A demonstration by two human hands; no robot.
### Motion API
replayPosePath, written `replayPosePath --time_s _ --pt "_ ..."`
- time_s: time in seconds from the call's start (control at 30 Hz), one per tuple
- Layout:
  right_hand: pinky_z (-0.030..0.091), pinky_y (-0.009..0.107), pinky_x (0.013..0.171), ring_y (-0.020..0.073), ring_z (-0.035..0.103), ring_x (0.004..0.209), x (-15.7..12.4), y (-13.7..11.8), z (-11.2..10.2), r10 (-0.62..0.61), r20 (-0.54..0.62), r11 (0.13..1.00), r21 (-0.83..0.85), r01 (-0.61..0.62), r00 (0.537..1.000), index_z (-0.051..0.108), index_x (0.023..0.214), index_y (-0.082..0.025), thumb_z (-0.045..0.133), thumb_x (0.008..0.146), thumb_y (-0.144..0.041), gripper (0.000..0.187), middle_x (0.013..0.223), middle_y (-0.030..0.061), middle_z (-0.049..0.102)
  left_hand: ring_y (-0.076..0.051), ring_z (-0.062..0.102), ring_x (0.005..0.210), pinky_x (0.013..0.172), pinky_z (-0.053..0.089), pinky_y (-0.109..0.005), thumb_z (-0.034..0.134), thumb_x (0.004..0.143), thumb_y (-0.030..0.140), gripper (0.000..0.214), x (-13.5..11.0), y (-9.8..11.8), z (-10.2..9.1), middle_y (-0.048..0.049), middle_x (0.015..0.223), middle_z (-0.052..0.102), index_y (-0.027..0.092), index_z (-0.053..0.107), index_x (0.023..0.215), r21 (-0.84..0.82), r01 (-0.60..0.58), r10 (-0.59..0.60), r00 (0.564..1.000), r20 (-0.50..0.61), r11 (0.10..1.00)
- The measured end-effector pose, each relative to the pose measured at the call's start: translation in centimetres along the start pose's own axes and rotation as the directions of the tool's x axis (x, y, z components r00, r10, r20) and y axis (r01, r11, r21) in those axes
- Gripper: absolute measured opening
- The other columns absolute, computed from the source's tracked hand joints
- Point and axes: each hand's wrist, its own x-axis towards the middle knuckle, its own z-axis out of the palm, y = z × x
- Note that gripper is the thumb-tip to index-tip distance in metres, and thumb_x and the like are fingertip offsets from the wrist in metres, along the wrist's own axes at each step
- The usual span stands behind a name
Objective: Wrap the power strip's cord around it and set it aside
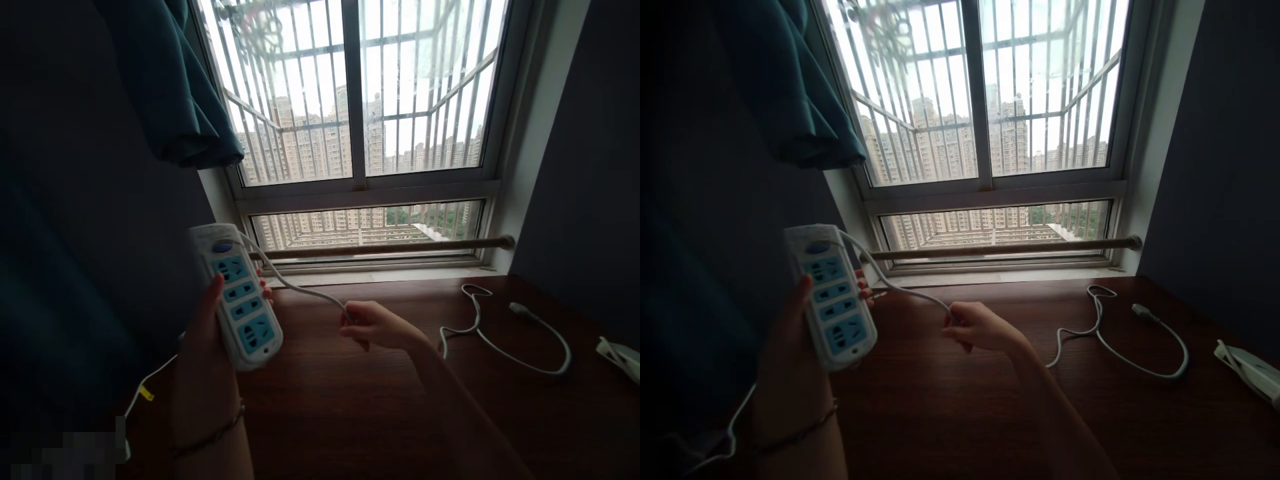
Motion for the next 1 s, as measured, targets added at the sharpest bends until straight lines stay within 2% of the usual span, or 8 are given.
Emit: replayPosePath --time_s 0.13,0.33,0.47,0.6,0.67,0.77,0.87,1.0 --pt "0.028 0.02 0.051 0.0076 0.041 0.051 -0.5 -0.6 -0.8 -0.171 -0.338 0.868 -0.496 -0.02 0.925 0.06 0.079 -0.016 0.045 0.087 -0.032 0.024 0.056 -0.0017 0.05 -0.022 0.062 0.08 0.069 0.053 -0.039 0.04 0.084 0.03 0.03 1.6 0.2 -1.6 -0.0061 0.087 0.063 0.016 0.053 0.106 -0.104 -0.102 0.11 0.992 0.067 0.989" --pt "0.024 0.022 0.055 0.0083 0.042 0.054 -2.5 -2.7 -1.6 -0.382 -0.289 0.623 -0.782 0.014 0.878 0.062 0.075 -0.019 0.055 0.081 -0.036 0.02 0.057 -0.0019 0.054 -0.019 0.06 0.065 0.055 0.048 -0.027 0.072 0.058 0.024 0.046 3.9 -2.6 -1.3 -0.0054 0.079 0.061 0.014 0.054 0.098 0.345 -0.11 0.097 0.994 0.057 0.932" --pt "0.024 0.022 0.054 0.008 0.04 0.052 -4.3 -3.7 -2.7 -0.454 -0.24 0.566 -0.821 0.07 0.858 0.062 0.069 -0.018 0.053 0.082 -0.034 0.023 0.055 -0.0018 0.051 -0.021 0.058 0.083 0.065 0.045 -0.025 0.077 0.051 0.034 0.067 5.4 -4.9 -0.6 -0.0065 0.094 0.059 0.019 0.051 0.111 0.734 -0.275 0.217 0.96 0.175 0.621" --pt "0.024 0.022 0.054 0.0082 0.039 0.053 -5.3 -4.0 -3.5 -0.498 -0.266 0.558 -0.827 0.07 0.825 0.064 0.072 -0.018 0.057 0.079 -0.032 0.017 0.054 -0.0023 0.048 -0.028 0.053 0.097 0.08 0.04 -0.035 0.073 0.057 0.042 0.072 5.8 -7.0 0.3 -0.0106 0.109 0.053 0.021 0.046 0.12 0.91 -0.409 0.144 0.907 0.396 0.073" --pt "0.026 0.022 0.055 0.0084 0.04 0.054 -5.3 -4.0 -3.7 -0.523 -0.307 0.564 -0.824 0.053 0.796 0.064 0.074 -0.018 0.058 0.079 -0.031 0.016 0.055 -0.002 0.048 -0.028 0.053 0.094 0.08 0.04 -0.035 0.074 0.056 0.04 0.076 5.4 -7.8 0.9 -0.0095 0.109 0.052 0.023 0.044 0.124 0.862 -0.498 0.045 0.863 0.503 -0.091" --pt "0.028 0.023 0.056 0.009 0.041 0.054 -5.0 -3.6 -4.1 -0.54 -0.395 0.582 -0.813 -0.01 0.743 0.065 0.076 -0.018 0.056 0.08 -0.034 0.019 0.057 -0.0012 0.05 -0.024 0.053 0.091 0.08 0.039 -0.032 0.076 0.054 0.035 0.076 4.4 -8.6 2.1 -0.0049 0.104 0.052 0.029 0.044 0.123 0.71 -0.688 -0.103 0.725 0.681 -0.152" --pt "0.031 0.023 0.056 0.0094 0.043 0.055 -4.7 -2.7 -5.2 -0.527 -0.537 0.654 -0.751 -0.088 0.659 0.067 0.079 -0.02 0.059 0.079 -0.035 0.017 0.063 -0.0006 0.057 -0.021 0.053 0.089 0.079 0.038 -0.031 0.07 0.063 0.031 0.061 3.0 -8.9 3.4 -0.0027 0.101 0.054 0.032 0.048 0.119 0.569 -0.813 -0.155 0.583 0.798 -0.123" --pt "0.037 0.023 0.057 0.0107 0.049 0.057 -4.3 -0.4 -7.4 -0.41 -0.719 0.832 -0.547 -0.094 0.561 0.069 0.086 -0.022 0.06 0.076 -0.039 0.022 0.079 0.0011 0.066 -0.019 0.052 0.09 0.083 0.038 -0.031 0.068 0.065 0.029 0.058 1.3 -8.5 4.6 -0.0039 0.106 0.053 0.029 0.047 0.119 0.471 -0.882 -0.111 0.467 0.877 0.003"
